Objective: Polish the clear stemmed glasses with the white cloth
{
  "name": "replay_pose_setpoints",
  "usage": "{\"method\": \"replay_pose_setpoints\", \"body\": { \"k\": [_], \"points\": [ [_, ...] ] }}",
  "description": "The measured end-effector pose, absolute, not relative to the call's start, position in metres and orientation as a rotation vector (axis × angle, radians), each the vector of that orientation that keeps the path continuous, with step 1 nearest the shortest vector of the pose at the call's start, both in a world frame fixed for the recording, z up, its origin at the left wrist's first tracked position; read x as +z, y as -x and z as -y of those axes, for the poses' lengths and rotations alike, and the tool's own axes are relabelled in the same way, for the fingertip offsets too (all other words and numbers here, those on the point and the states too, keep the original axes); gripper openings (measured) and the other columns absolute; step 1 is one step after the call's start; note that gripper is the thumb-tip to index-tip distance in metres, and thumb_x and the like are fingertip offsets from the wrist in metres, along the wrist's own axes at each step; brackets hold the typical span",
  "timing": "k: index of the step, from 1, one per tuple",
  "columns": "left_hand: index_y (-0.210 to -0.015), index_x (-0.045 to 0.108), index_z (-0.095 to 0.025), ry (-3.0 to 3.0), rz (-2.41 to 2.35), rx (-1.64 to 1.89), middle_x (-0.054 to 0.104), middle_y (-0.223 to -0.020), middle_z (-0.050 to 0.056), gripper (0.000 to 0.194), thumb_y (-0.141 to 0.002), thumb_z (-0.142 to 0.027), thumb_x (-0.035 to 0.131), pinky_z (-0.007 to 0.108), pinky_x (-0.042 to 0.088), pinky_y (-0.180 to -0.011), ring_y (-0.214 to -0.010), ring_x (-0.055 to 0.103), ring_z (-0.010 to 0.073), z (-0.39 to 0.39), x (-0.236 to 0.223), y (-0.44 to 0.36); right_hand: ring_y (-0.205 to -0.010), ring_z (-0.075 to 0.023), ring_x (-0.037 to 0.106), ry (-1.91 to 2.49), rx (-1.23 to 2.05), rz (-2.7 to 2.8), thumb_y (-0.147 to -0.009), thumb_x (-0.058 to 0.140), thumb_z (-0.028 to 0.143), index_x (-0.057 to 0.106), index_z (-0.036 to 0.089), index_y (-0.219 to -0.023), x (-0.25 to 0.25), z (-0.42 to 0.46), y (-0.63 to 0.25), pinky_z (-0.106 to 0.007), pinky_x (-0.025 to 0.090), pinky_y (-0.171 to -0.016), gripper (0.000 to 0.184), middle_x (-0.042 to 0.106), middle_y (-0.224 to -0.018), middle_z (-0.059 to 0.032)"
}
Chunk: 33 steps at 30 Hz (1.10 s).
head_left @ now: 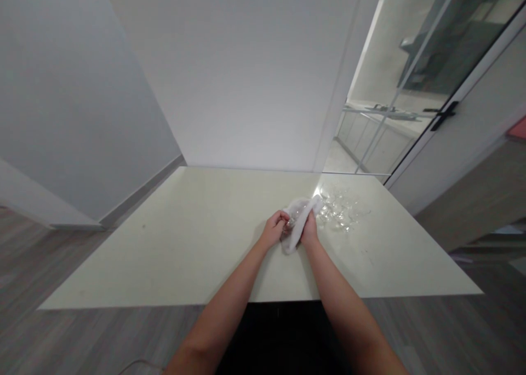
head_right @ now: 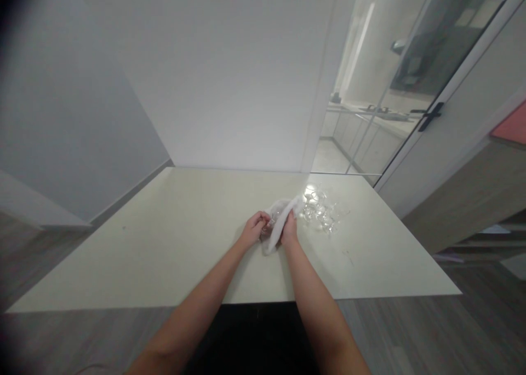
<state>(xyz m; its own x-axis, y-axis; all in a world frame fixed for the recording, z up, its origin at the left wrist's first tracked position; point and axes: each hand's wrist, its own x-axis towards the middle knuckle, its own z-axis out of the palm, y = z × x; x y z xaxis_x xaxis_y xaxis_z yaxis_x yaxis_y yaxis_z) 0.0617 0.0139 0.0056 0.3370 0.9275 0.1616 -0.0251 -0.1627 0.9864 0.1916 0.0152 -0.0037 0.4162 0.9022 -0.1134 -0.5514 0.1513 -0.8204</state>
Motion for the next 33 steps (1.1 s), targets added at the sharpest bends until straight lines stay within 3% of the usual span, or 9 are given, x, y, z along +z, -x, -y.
{"method": "replay_pose_setpoints", "body": {
  "k": [7, 14, 18, 20, 22, 25, 27, 29, 33],
  "points": [
    [-0.083, 0.058, -0.019, -1.506, -0.911, 1.125, 0.059, -0.070, -0.002, 0.030, -0.083, -0.048, 0.062, 0.022, 0.044, -0.055, -0.060, 0.054, 0.0111, -0.014, 0.010, -0.057, -0.065, -0.0144, 0.063, 0.932, 0.963, 0.418, -0.057, 0.084, 0.045, 0.063, 0.019, -0.094, 0.006, -0.008, -0.187, -0.026, 0.053, -0.061, 0.050, 0.071, -0.077, 0.0014],
    [-0.096, 0.062, -0.019, -1.978, -0.888, 1.147, 0.064, -0.090, 0.002, 0.030, -0.075, -0.037, 0.074, 0.027, 0.047, -0.072, -0.075, 0.056, 0.0145, -0.005, 0.017, -0.052, -0.060, -0.0137, 0.060, 1.063, 0.906, 0.433, -0.067, 0.076, 0.056, 0.065, 0.015, -0.086, 0.002, -0.009, -0.191, -0.025, 0.049, -0.054, 0.047, 0.068, -0.070, -0.0001],
    [-0.100, 0.063, -0.020, -2.062, -0.865, 1.188, 0.065, -0.100, 0.006, 0.031, -0.073, -0.032, 0.075, 0.032, 0.049, -0.084, -0.090, 0.060, 0.0188, -0.006, 0.016, -0.051, -0.064, -0.0146, 0.063, 1.029, 0.900, 0.350, -0.063, 0.081, 0.051, 0.065, 0.015, -0.089, 0.000, -0.012, -0.192, -0.026, 0.052, -0.058, 0.047, 0.071, -0.076, -0.0005],
    [-0.096, 0.064, -0.020, -1.938, -0.941, 1.223, 0.065, -0.097, 0.005, 0.025, -0.074, -0.030, 0.071, 0.031, 0.049, -0.080, -0.087, 0.060, 0.0174, -0.011, 0.013, -0.052, -0.067, -0.0154, 0.065, 0.973, 0.947, 0.359, -0.058, 0.084, 0.045, 0.065, 0.016, -0.092, 0.001, -0.013, -0.192, -0.027, 0.055, -0.062, 0.048, 0.072, -0.079, -0.0005],
    [-0.090, 0.062, -0.019, -1.688, -0.995, 1.196, 0.064, -0.086, 0.002, 0.021, -0.075, -0.033, 0.068, 0.026, 0.048, -0.065, -0.069, 0.058, 0.0135, -0.018, 0.010, -0.052, -0.067, -0.0160, 0.066, 0.948, 1.024, 0.419, -0.055, 0.087, 0.041, 0.066, 0.016, -0.094, 0.002, -0.011, -0.192, -0.028, 0.055, -0.062, 0.050, 0.073, -0.080, -0.0008],
    [-0.084, 0.056, -0.019, -1.282, -1.026, 1.108, 0.059, -0.071, -0.002, 0.028, -0.078, -0.047, 0.060, 0.023, 0.034, -0.044, -0.044, 0.041, 0.0083, -0.026, 0.009, -0.049, -0.065, -0.0166, 0.066, 0.982, 1.092, 0.554, -0.054, 0.089, 0.037, 0.068, 0.015, -0.095, 0.004, -0.007, -0.189, -0.028, 0.054, -0.061, 0.051, 0.074, -0.081, -0.0019],
    [-0.086, 0.054, -0.020, -1.187, -1.060, 1.164, 0.057, -0.070, -0.003, 0.031, -0.081, -0.051, 0.055, 0.023, 0.031, -0.042, -0.041, 0.039, 0.0083, -0.028, 0.012, -0.046, -0.066, -0.0171, 0.067, 1.003, 1.101, 0.601, -0.055, 0.089, 0.038, 0.068, 0.015, -0.095, 0.005, -0.005, -0.187, -0.027, 0.054, -0.061, 0.051, 0.075, -0.081, -0.0028],
    [-0.090, 0.054, -0.021, -1.313, -1.092, 1.317, 0.060, -0.078, -0.001, 0.030, -0.081, -0.049, 0.058, 0.023, 0.038, -0.049, -0.052, 0.049, 0.0105, -0.023, 0.016, -0.043, -0.066, -0.0177, 0.067, 1.015, 1.103, 0.573, -0.061, 0.085, 0.045, 0.068, 0.015, -0.095, 0.006, -0.004, -0.185, -0.028, 0.054, -0.060, 0.048, 0.075, -0.080, -0.0032],
    [-0.093, 0.060, -0.022, -1.902, -1.016, 1.421, 0.063, -0.094, 0.006, 0.024, -0.076, -0.037, 0.069, 0.031, 0.049, -0.078, -0.084, 0.059, 0.0182, -0.007, 0.025, -0.041, -0.064, -0.0171, 0.066, 1.059, 1.077, 0.456, -0.072, 0.072, 0.062, 0.068, 0.016, -0.087, 0.004, -0.007, -0.186, -0.027, 0.054, -0.057, 0.048, 0.072, -0.072, -0.0024]
  ]
}}
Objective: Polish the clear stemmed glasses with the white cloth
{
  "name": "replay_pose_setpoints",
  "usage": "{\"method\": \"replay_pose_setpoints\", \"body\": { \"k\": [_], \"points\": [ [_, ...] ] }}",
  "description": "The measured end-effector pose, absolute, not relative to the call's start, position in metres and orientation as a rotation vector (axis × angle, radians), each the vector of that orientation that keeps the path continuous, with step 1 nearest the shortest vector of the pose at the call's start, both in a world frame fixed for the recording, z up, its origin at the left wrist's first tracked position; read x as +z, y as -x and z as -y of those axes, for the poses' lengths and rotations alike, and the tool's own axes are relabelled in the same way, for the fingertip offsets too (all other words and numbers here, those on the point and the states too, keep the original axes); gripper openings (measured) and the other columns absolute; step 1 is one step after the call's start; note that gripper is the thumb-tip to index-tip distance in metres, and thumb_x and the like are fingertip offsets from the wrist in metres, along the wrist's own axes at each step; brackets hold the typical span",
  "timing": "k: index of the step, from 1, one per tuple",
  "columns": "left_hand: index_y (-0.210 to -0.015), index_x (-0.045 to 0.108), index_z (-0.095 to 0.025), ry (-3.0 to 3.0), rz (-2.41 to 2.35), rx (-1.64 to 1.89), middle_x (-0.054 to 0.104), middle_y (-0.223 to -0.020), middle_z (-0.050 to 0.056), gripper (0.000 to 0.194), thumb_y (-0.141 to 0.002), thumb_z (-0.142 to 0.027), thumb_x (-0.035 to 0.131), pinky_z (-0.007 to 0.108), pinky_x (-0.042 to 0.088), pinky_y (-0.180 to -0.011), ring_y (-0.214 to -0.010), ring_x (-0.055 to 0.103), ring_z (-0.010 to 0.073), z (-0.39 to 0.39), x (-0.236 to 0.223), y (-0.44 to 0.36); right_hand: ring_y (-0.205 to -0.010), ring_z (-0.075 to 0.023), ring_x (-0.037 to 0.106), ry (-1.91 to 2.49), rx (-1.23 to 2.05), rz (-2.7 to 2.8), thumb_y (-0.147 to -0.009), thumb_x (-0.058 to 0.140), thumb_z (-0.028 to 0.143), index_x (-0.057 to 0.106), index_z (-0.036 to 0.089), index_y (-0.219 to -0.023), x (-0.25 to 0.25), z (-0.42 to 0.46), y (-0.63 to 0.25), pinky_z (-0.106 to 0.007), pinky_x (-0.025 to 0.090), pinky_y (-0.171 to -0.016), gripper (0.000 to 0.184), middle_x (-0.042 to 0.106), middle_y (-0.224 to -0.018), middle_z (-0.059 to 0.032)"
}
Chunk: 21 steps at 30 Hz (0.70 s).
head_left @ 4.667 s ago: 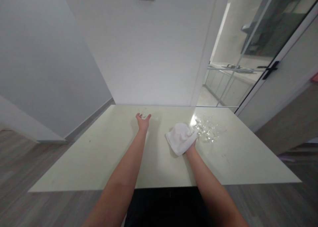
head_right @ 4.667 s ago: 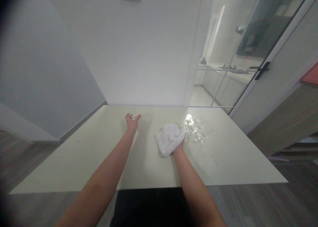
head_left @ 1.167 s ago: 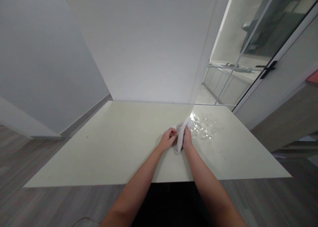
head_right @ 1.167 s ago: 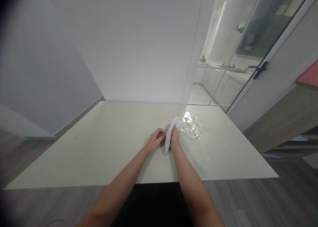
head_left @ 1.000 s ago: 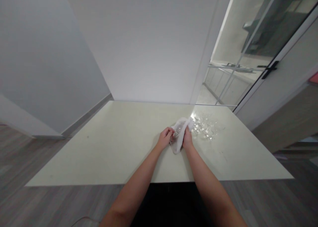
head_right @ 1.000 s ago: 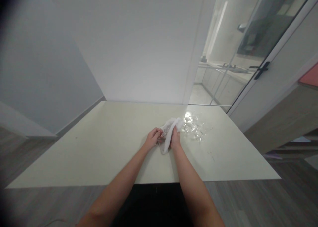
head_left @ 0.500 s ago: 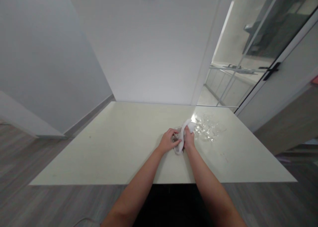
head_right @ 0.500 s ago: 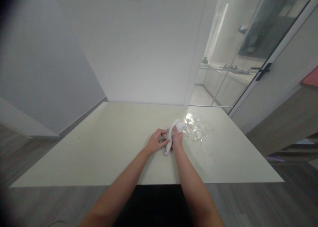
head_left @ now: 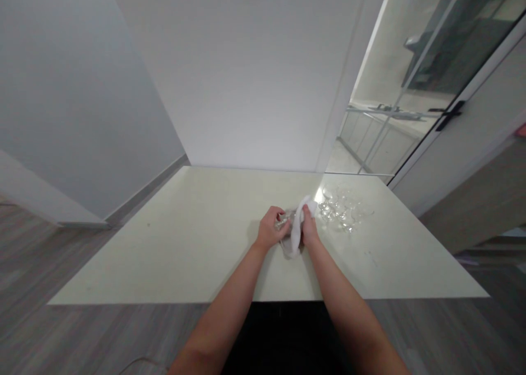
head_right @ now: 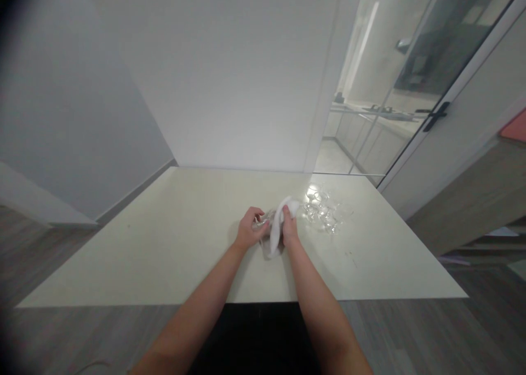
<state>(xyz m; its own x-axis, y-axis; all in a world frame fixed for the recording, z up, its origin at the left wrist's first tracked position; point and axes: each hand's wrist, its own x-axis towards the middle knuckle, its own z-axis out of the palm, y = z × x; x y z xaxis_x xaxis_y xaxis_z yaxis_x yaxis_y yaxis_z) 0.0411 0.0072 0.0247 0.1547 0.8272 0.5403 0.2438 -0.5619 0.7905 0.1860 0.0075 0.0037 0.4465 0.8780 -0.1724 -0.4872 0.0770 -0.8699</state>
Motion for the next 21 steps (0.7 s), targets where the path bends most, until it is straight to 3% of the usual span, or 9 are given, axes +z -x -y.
{"method": "replay_pose_setpoints", "body": {
  "k": [4, 8, 10, 13, 21],
  "points": [
    [-0.087, 0.062, -0.022, -2.071, -0.965, 1.365, 0.064, -0.092, 0.008, 0.016, -0.078, -0.034, 0.068, 0.034, 0.049, -0.085, -0.090, 0.059, 0.0212, -0.002, 0.026, -0.045, -0.065, -0.0160, 0.065, 1.052, 1.059, 0.458, -0.076, 0.065, 0.067, 0.067, 0.016, -0.084, 0.002, -0.008, -0.190, -0.027, 0.055, -0.061, 0.051, 0.071, -0.072, -0.0017],
    [-0.074, 0.059, -0.020, -1.658, -1.107, 1.371, 0.059, -0.071, 0.001, 0.022, -0.081, -0.041, 0.061, 0.027, 0.046, -0.064, -0.067, 0.056, 0.0151, -0.015, 0.021, -0.047, -0.073, -0.0159, 0.066, 1.029, 1.037, 0.662, -0.063, 0.086, 0.043, 0.067, 0.017, -0.099, 0.006, -0.002, -0.187, -0.027, 0.055, -0.068, 0.049, 0.074, -0.084, -0.0013],
    [-0.072, 0.058, -0.019, -1.337, -1.122, 1.297, 0.054, -0.061, -0.001, 0.030, -0.079, -0.049, 0.059, 0.023, 0.039, -0.051, -0.057, 0.052, 0.0130, -0.022, 0.020, -0.044, -0.081, -0.0160, 0.067, 1.025, 0.989, 0.798, -0.054, 0.091, 0.028, 0.065, 0.018, -0.107, 0.008, 0.001, -0.185, -0.027, 0.055, -0.076, 0.059, 0.075, -0.095, -0.0022],
    [-0.074, 0.058, -0.019, -0.955, -1.075, 1.154, 0.050, -0.055, -0.003, 0.040, -0.075, -0.059, 0.058, 0.020, 0.026, -0.039, -0.044, 0.045, 0.0099, -0.028, 0.021, -0.039, -0.089, -0.0165, 0.068, 0.996, 0.996, 0.902, -0.050, 0.090, 0.019, 0.064, 0.020, -0.111, 0.011, 0.005, -0.184, -0.028, 0.055, -0.083, 0.066, 0.075, -0.103, -0.0031],
    [-0.076, 0.060, -0.019, -1.027, -1.073, 1.288, 0.055, -0.050, -0.002, 0.041, -0.079, -0.059, 0.054, 0.020, 0.023, -0.035, -0.038, 0.045, 0.0100, -0.025, 0.025, -0.035, -0.078, -0.0172, 0.068, 1.073, 1.050, 0.897, -0.049, 0.089, 0.017, 0.070, 0.018, -0.095, 0.006, 0.004, -0.191, -0.028, 0.055, -0.073, 0.050, 0.077, -0.089, -0.0021]
  ]
}}
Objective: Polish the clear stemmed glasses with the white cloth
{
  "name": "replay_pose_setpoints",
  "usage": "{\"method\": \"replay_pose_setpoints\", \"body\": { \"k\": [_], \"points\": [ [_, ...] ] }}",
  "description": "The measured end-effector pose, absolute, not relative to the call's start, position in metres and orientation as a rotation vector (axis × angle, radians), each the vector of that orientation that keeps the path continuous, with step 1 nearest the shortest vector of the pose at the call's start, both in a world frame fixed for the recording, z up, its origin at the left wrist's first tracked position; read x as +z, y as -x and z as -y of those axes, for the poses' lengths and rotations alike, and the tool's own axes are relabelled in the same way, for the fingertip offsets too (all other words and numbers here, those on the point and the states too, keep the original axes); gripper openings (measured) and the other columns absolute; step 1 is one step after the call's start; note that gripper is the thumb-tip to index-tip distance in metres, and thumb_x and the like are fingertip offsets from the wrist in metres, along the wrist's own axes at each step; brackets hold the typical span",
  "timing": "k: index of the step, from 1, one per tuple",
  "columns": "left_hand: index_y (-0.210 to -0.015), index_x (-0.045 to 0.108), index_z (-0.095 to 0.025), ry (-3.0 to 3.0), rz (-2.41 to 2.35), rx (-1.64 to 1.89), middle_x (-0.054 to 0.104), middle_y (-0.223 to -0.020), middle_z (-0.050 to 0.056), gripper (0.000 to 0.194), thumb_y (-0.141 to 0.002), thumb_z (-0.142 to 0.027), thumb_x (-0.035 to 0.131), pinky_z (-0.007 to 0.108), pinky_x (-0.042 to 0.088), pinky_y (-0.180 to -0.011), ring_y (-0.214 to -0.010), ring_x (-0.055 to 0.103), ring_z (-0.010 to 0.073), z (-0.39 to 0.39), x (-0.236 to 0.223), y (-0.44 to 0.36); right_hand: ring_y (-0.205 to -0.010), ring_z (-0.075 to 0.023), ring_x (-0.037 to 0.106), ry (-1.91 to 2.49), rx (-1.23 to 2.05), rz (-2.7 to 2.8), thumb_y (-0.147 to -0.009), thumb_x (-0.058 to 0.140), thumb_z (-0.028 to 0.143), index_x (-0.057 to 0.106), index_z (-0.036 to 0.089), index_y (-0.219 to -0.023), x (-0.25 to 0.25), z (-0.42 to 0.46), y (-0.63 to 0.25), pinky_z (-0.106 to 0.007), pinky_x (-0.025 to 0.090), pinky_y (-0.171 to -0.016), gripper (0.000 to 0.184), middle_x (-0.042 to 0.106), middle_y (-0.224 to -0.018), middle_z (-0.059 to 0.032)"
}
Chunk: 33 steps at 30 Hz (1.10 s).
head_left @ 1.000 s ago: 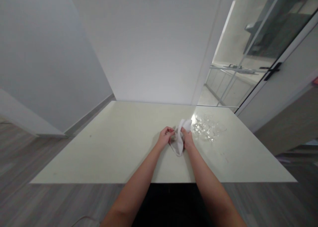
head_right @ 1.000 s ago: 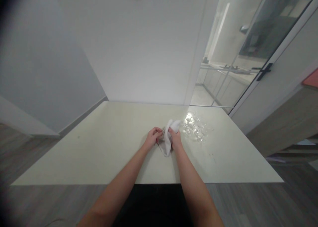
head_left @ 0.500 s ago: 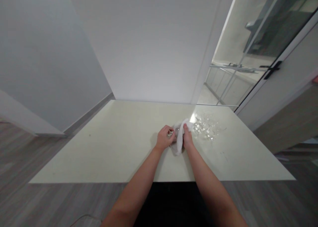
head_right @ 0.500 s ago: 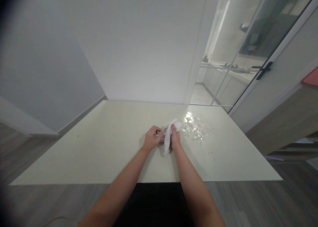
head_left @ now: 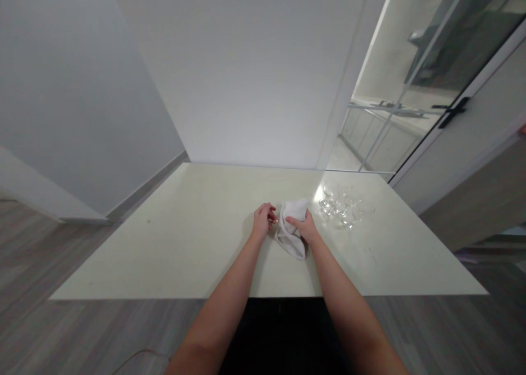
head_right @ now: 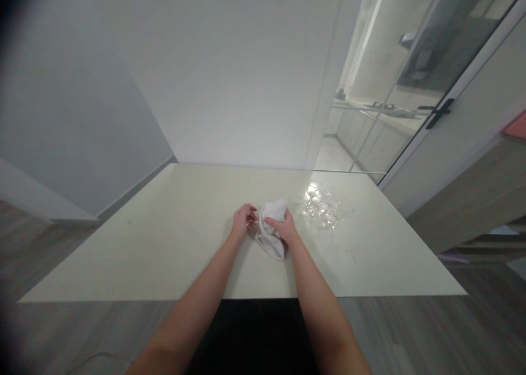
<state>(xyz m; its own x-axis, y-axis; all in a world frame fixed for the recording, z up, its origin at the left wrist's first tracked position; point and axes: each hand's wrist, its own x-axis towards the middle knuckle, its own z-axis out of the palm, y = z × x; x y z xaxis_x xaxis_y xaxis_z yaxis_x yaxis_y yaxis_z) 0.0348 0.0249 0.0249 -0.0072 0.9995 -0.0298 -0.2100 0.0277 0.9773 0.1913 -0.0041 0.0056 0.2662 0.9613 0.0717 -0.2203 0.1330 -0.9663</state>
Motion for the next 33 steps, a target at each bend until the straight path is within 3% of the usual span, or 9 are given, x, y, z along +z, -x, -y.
{"method": "replay_pose_setpoints", "body": {
  "k": [4, 7, 13, 19, 25, 33],
  "points": [
    [-0.071, 0.057, -0.020, -1.192, -1.080, 1.428, 0.055, -0.051, -0.002, 0.034, -0.083, -0.052, 0.054, 0.021, 0.033, -0.042, -0.043, 0.048, 0.0106, -0.020, 0.027, -0.033, -0.075, -0.0178, 0.068, 1.111, 1.057, 0.835, -0.063, 0.084, 0.035, 0.072, 0.015, -0.091, 0.002, 0.000, -0.192, -0.029, 0.055, -0.072, 0.036, 0.077, -0.085, -0.0037],
    [-0.069, 0.056, -0.020, -1.317, -1.058, 1.479, 0.056, -0.053, -0.002, 0.033, -0.084, -0.049, 0.056, 0.022, 0.039, -0.048, -0.049, 0.052, 0.0113, -0.016, 0.027, -0.032, -0.079, -0.0190, 0.069, 1.110, 1.061, 0.723, -0.068, 0.080, 0.042, 0.073, 0.017, -0.093, 0.003, -0.003, -0.191, -0.030, 0.056, -0.074, 0.036, 0.077, -0.087, -0.0036],
    [-0.070, 0.054, -0.020, -1.081, -1.106, 1.463, 0.056, -0.050, -0.002, 0.031, -0.082, -0.048, 0.054, 0.020, 0.031, -0.042, -0.042, 0.048, 0.0104, -0.021, 0.028, -0.034, -0.075, -0.0232, 0.071, 0.969, 1.295, 0.436, -0.075, 0.064, 0.058, 0.069, 0.018, -0.086, 0.009, -0.005, -0.183, -0.035, 0.059, -0.068, 0.042, 0.075, -0.078, -0.0052],
    [-0.071, 0.056, -0.019, -0.931, -1.065, 1.478, 0.054, -0.045, -0.003, 0.032, -0.079, -0.050, 0.054, 0.019, 0.025, -0.035, -0.035, 0.043, 0.0091, -0.028, 0.027, -0.029, -0.071, -0.0235, 0.070, 0.924, 1.495, 0.768, -0.057, 0.083, 0.036, 0.069, 0.018, -0.086, 0.013, 0.005, -0.185, -0.034, 0.057, -0.068, 0.037, 0.073, -0.074, -0.0036],
    [-0.068, 0.057, -0.019, -1.069, -0.970, 1.592, 0.056, -0.043, -0.001, 0.041, -0.080, -0.057, 0.058, 0.019, 0.030, -0.037, -0.034, 0.044, 0.0090, -0.024, 0.029, -0.021, -0.070, -0.0186, 0.065, 1.027, 1.477, 1.176, -0.059, 0.083, 0.032, 0.072, 0.017, -0.078, 0.012, 0.009, -0.195, -0.029, 0.051, -0.068, 0.027, 0.073, -0.074, -0.0028],
    [-0.067, 0.058, -0.018, -1.127, -0.958, 1.595, 0.055, -0.041, 0.000, 0.042, -0.082, -0.058, 0.056, 0.020, 0.031, -0.037, -0.033, 0.042, 0.0093, -0.024, 0.027, -0.017, -0.073, -0.0170, 0.060, 0.989, 1.437, 1.332, -0.057, 0.082, 0.033, 0.071, 0.017, -0.077, 0.011, 0.006, -0.197, -0.029, 0.049, -0.069, 0.028, 0.070, -0.075, -0.0014]
  ]
}}
